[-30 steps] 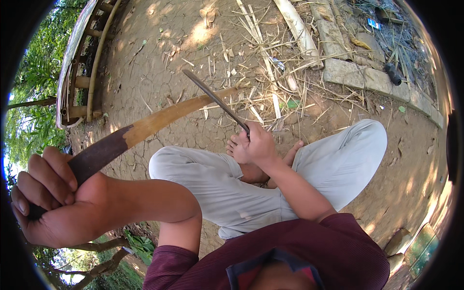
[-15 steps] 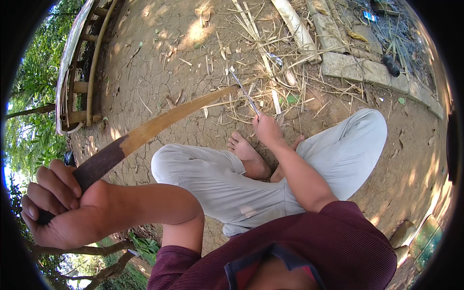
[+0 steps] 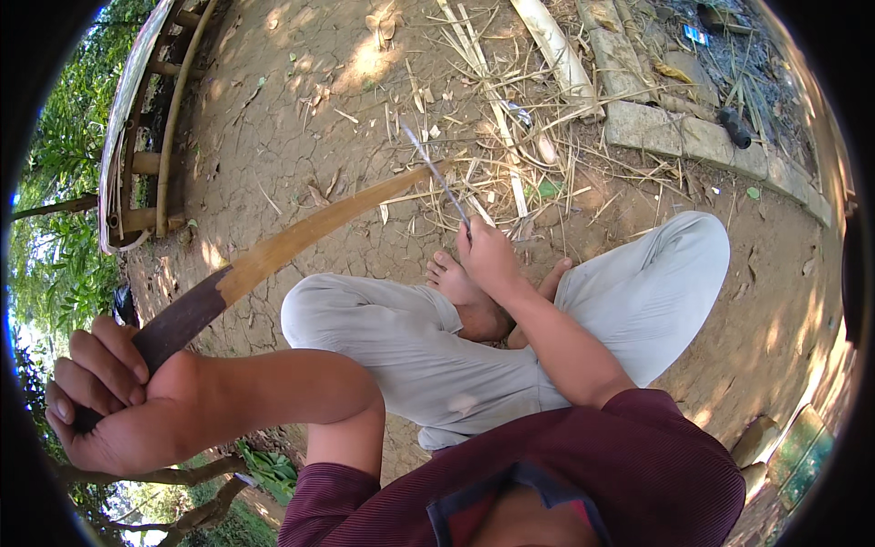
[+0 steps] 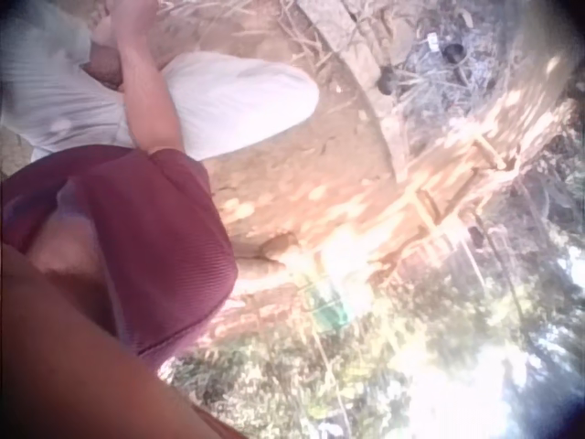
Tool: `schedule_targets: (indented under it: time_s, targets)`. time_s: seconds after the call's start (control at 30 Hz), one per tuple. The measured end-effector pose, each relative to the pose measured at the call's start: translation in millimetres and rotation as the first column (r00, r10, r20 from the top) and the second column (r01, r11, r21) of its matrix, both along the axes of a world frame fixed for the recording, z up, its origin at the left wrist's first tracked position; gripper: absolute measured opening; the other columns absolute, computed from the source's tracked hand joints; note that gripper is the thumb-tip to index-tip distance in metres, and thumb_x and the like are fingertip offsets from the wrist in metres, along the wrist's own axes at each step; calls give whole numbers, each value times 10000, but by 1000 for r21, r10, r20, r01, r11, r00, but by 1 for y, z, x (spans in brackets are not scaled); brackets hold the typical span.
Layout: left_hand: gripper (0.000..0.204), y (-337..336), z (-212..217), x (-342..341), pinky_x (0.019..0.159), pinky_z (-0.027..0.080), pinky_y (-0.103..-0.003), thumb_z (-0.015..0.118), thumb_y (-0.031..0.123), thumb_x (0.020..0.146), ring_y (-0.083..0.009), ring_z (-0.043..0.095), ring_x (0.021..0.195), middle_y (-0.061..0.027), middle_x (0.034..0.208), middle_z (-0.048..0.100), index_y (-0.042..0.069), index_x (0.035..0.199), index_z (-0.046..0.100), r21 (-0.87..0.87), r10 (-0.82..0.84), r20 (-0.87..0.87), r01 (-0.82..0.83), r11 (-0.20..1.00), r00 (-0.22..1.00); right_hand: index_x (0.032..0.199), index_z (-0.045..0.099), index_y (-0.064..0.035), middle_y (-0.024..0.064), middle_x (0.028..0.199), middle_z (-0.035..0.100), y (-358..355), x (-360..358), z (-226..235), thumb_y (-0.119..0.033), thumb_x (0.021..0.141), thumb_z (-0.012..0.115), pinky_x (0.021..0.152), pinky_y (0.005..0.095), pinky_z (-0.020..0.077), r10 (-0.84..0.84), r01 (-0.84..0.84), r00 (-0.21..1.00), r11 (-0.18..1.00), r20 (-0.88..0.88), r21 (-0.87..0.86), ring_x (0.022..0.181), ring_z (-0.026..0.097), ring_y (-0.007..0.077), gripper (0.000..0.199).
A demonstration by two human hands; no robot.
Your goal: The person uses a large blade to scrape and smooth the surface of a bamboo strip while sitting on the ground. They hold the bamboo with one hand and repeatedly pull the blade across its surface to shave off layers.
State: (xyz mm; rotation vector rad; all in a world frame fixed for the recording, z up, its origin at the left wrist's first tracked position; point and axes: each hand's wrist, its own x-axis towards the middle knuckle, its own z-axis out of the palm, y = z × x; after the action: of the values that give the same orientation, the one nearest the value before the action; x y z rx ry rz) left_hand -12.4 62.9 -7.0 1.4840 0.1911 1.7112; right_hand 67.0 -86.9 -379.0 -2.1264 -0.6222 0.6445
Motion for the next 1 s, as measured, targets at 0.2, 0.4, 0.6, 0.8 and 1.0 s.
schedule_targets:
  time_s: [0.2,0.4,0.6,0.8,1.0]
  targets:
    - [189,2,-5,-2,375,168,-247,446,164,869,-99,190,387,19,487,229,103,695,409,3,-82,35,82,997,996,932,584,25,251,761,656,-1,36,-48,-212,939,510,631,519,532,24,-19,999,978,23,-208,699,664,419,248]
    - [189,12,-7,-23,379,168,-241,463,158,866,-93,187,388,30,487,219,101,694,410,-4,-120,43,120,993,992,895,614,12,249,759,654,15,10,-8,-187,931,540,630,510,528,60,-56,988,998,145,-27,689,652,432,215]
    - [184,10,-13,-22,380,175,-243,480,149,850,-91,201,382,25,486,224,91,683,430,-27,-19,73,21,999,997,941,634,27,267,831,667,-1,45,-75,-213,931,523,756,529,527,21,-30,999,956,-34,-292,831,656,446,265]
    - [194,33,-12,-56,372,184,-239,463,159,857,-92,208,375,26,484,234,86,679,437,-64,-178,91,184,981,980,934,606,39,262,833,665,20,27,-13,-206,934,509,737,534,520,117,-106,992,970,36,-221,804,659,439,264]
    - [199,24,-23,-60,374,184,-233,461,160,858,-90,211,377,26,483,243,85,674,443,-116,-95,72,103,988,993,964,600,44,281,869,661,-12,43,-101,-220,940,485,796,532,503,5,-30,997,935,-72,-354,883,647,444,289]
